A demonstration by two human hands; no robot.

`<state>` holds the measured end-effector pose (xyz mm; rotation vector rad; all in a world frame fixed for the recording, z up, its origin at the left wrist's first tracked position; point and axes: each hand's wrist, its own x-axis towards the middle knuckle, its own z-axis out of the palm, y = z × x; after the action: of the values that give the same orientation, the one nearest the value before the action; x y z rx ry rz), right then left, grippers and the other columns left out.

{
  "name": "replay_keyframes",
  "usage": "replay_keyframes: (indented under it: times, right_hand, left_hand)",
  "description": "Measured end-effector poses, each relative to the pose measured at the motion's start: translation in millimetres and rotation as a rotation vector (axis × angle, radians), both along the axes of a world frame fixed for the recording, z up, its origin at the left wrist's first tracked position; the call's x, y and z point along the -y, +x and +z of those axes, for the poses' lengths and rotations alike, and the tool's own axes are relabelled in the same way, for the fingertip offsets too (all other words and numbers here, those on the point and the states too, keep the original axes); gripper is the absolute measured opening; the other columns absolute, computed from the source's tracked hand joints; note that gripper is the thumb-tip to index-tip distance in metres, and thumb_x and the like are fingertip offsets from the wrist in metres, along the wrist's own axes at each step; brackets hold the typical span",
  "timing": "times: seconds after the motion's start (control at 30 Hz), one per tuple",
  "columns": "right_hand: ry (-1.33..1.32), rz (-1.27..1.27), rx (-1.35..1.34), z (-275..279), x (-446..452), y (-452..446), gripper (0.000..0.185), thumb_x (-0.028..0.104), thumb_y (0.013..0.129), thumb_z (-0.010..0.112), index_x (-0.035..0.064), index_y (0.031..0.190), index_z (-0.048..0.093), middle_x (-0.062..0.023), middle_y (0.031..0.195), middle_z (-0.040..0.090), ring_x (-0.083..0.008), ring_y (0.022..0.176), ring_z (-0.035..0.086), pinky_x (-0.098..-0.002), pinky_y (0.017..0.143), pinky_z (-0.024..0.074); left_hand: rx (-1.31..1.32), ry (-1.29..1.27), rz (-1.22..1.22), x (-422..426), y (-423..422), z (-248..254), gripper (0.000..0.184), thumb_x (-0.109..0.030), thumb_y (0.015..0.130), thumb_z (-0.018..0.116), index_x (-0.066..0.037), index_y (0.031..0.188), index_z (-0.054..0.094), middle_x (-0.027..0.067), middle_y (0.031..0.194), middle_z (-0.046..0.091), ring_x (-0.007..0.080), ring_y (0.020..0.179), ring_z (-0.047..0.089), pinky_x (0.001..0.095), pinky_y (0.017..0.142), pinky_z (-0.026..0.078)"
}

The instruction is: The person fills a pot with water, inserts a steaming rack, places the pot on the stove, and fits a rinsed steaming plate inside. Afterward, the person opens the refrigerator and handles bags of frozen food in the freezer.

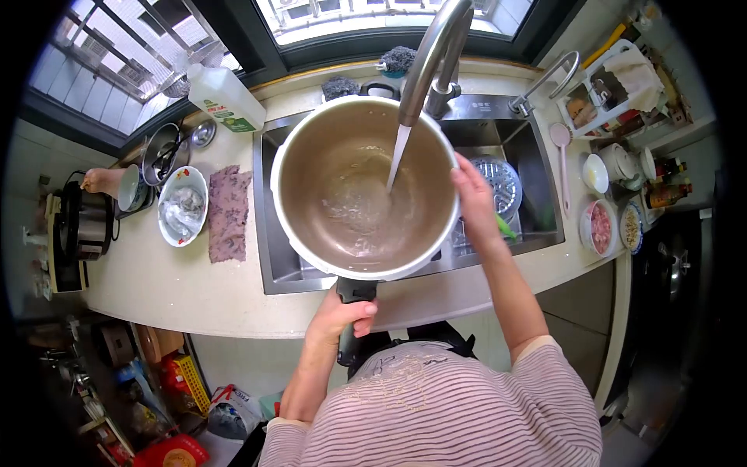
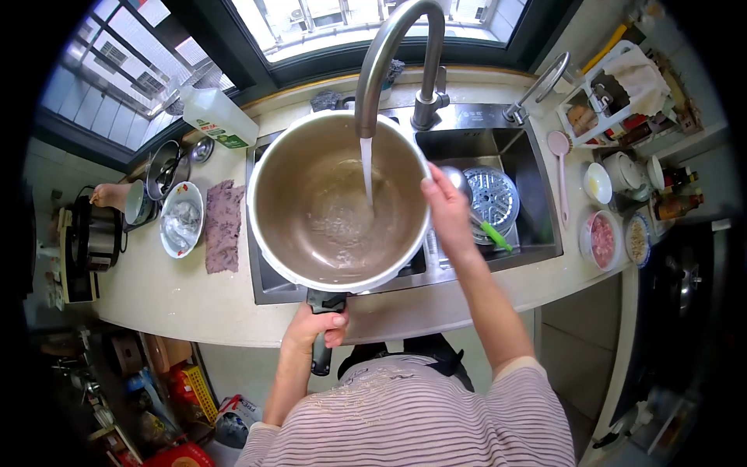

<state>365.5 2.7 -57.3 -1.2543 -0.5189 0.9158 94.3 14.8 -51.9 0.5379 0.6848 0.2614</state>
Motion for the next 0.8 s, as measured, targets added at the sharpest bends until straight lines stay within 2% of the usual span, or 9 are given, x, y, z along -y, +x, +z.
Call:
replay_keyframes:
  times: [0.07, 0.13, 0.2, 0.27, 0.37, 0.47, 0.57, 0.77, 0.8]
  right_hand:
    - [-0.108, -0.102, 0.214, -46, 3, -34, 0.053, 0.012, 0.087, 0.055, 0.0005, 0.134, 0.032, -0.0103, 0.116, 0.055, -0.0141, 0.103, 0.053, -0.0247, 0.087, 0.0445]
    - [-0.265, 0.009, -0.239, -37, 15, -75, 0.066, 0.012, 0.086, 0.056, 0.0048, 0.138, 0.016, -0.0135, 0.118, 0.052, -0.0188, 0.101, 0.056, -0.0309, 0.079, 0.0513]
    - [-0.286, 0.136, -0.485, -45, 26, -112, 0.069, 0.011, 0.086, 0.053, 0.0083, 0.139, 0.009, -0.0157, 0.113, 0.053, -0.0253, 0.095, 0.059, -0.0381, 0.071, 0.0554]
    - [-0.265, 0.263, -0.721, -56, 34, -144, 0.067, 0.011, 0.088, 0.051, 0.0107, 0.139, 0.007, -0.0164, 0.110, 0.054, -0.0293, 0.087, 0.062, -0.0415, 0.069, 0.0557]
    - [-0.229, 0.297, -0.916, -55, 16, -165, 0.065, 0.014, 0.088, 0.049, 0.0103, 0.138, 0.008, -0.0169, 0.106, 0.056, -0.0291, 0.083, 0.063, -0.0392, 0.066, 0.0553]
    - [-0.225, 0.447, -0.943, -76, -1, -169, 0.059, 0.014, 0.087, 0.047, 0.0101, 0.136, 0.014, -0.0153, 0.101, 0.056, -0.0248, 0.076, 0.062, -0.0366, 0.062, 0.0541]
    - [-0.249, 0.524, -0.901, -70, -9, -168, 0.049, 0.014, 0.084, 0.046, 0.0097, 0.130, 0.029, -0.0137, 0.098, 0.056, -0.0230, 0.075, 0.062, -0.0344, 0.064, 0.0530]
    - [-0.258, 0.630, -0.925, -84, -17, -173, 0.047, 0.013, 0.083, 0.046, 0.0087, 0.127, 0.034, -0.0097, 0.086, 0.056, -0.0187, 0.064, 0.061, -0.0300, 0.054, 0.0518]
    - [-0.258, 0.624, -0.927, -85, -16, -173, 0.046, 0.014, 0.083, 0.047, 0.0084, 0.127, 0.034, -0.0098, 0.086, 0.056, -0.0185, 0.063, 0.061, -0.0296, 0.053, 0.0516]
  left_hand:
    - [-0.168, 0.133, -0.013, -5, -10, 6, 0.041, -0.004, 0.066, 0.070, 0.003, 0.098, 0.045, 0.0061, 0.063, 0.049, 0.0110, 0.041, 0.045, 0.0250, 0.034, 0.036]
    - [-0.387, 0.331, -0.027, -11, -12, 14, 0.043, -0.001, 0.067, 0.067, 0.005, 0.103, 0.045, 0.0054, 0.065, 0.050, 0.0108, 0.043, 0.047, 0.0250, 0.036, 0.038]
    - [-0.599, 0.522, -0.037, -14, -10, 19, 0.044, 0.000, 0.067, 0.065, 0.005, 0.106, 0.044, 0.0054, 0.067, 0.050, 0.0104, 0.043, 0.047, 0.0245, 0.036, 0.038]
    - [-0.664, 0.631, -0.052, -15, -11, 13, 0.044, 0.003, 0.068, 0.061, 0.004, 0.108, 0.042, 0.0057, 0.066, 0.052, 0.0105, 0.041, 0.046, 0.0232, 0.034, 0.037]
    - [-0.813, 0.814, -0.115, -21, -13, 17, 0.044, 0.003, 0.068, 0.061, 0.003, 0.108, 0.042, 0.0049, 0.066, 0.053, 0.0095, 0.042, 0.046, 0.0216, 0.034, 0.037]
    - [-0.853, 0.969, -0.083, -24, -21, 3, 0.044, 0.001, 0.068, 0.062, 0.002, 0.108, 0.044, 0.0052, 0.065, 0.053, 0.0096, 0.041, 0.046, 0.0228, 0.035, 0.037]
    - [-0.937, 1.111, -0.132, -27, -25, 0, 0.043, -0.001, 0.068, 0.064, 0.000, 0.107, 0.046, 0.0051, 0.066, 0.053, 0.0087, 0.044, 0.046, 0.0231, 0.037, 0.037]
    - [-0.903, 1.325, -0.119, -22, -22, 7, 0.042, -0.002, 0.068, 0.064, -0.002, 0.107, 0.048, 0.0026, 0.065, 0.050, 0.0068, 0.049, 0.046, 0.0219, 0.041, 0.036]
    - [-0.901, 1.253, -0.106, -21, -23, 6, 0.042, -0.002, 0.068, 0.064, -0.002, 0.106, 0.048, 0.0021, 0.065, 0.049, 0.0067, 0.048, 0.045, 0.0219, 0.040, 0.036]
